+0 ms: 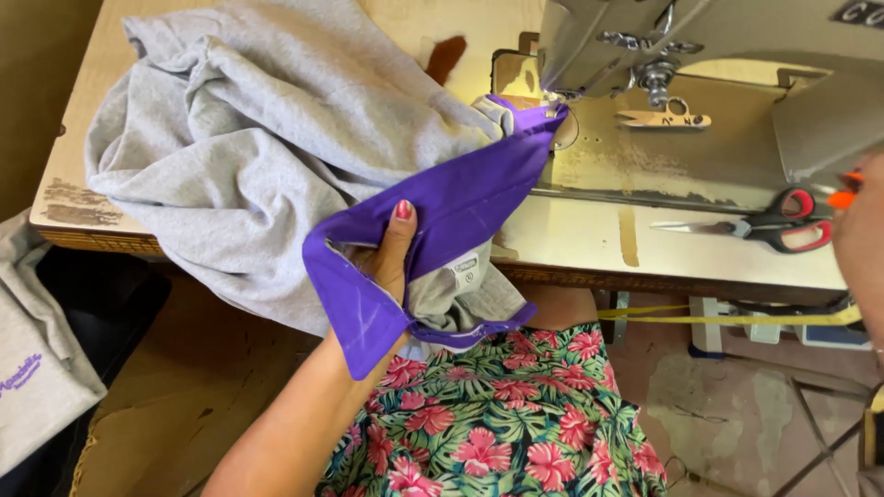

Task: Removing a purple fabric trim from a grey sweatshirt using thread snips at a sewing workstation.

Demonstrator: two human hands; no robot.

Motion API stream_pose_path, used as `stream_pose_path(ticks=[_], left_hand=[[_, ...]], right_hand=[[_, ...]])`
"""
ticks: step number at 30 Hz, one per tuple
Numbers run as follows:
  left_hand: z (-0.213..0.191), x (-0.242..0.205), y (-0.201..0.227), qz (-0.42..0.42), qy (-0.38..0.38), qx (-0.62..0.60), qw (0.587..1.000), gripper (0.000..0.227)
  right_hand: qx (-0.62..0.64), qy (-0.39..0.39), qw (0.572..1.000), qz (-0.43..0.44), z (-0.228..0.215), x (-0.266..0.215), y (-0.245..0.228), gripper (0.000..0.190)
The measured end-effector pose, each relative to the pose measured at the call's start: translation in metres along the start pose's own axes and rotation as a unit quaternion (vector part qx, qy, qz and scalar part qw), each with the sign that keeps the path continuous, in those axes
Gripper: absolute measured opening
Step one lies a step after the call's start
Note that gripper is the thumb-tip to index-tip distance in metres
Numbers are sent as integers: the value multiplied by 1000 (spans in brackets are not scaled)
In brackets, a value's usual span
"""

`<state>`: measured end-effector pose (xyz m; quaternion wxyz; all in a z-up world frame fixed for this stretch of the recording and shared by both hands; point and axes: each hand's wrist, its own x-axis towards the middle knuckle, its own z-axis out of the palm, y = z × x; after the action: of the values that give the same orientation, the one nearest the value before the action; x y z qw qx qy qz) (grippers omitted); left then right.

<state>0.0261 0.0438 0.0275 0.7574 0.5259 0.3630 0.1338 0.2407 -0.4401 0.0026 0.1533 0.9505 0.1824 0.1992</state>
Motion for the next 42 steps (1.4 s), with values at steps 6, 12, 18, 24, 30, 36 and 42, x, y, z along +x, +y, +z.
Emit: stream_pose_path(ticks=[6,12,18,24,30,36,42], left_hand=[[6,5,7,-96,-2,-192,977,66],[6,5,4,-62,-25,-224,972,49],[-8,6,15,-49,-26,-174,983,52],[-7,17,24,-46,-32,-112,992,55],[-8,17,27,-47,-31,-45,997,58],[-3,18,35,-44,-24,8,999,61],[-6,11,-36,139,-68,280,947,28]], right_hand=[[218,-85,968,93,-59,-6,-59,23],[287,-94,952,-42,-127,37,-218,33],[379,45,914,-136,-82,70,-273,11],[503,93,815,-272,-101,79,-261,6],[419,34,837,-349,-87,97,-250,15],[41,-9,975,-220,-68,105,-174,41],[265,-47,957,-104,-114,65,-185,40]])
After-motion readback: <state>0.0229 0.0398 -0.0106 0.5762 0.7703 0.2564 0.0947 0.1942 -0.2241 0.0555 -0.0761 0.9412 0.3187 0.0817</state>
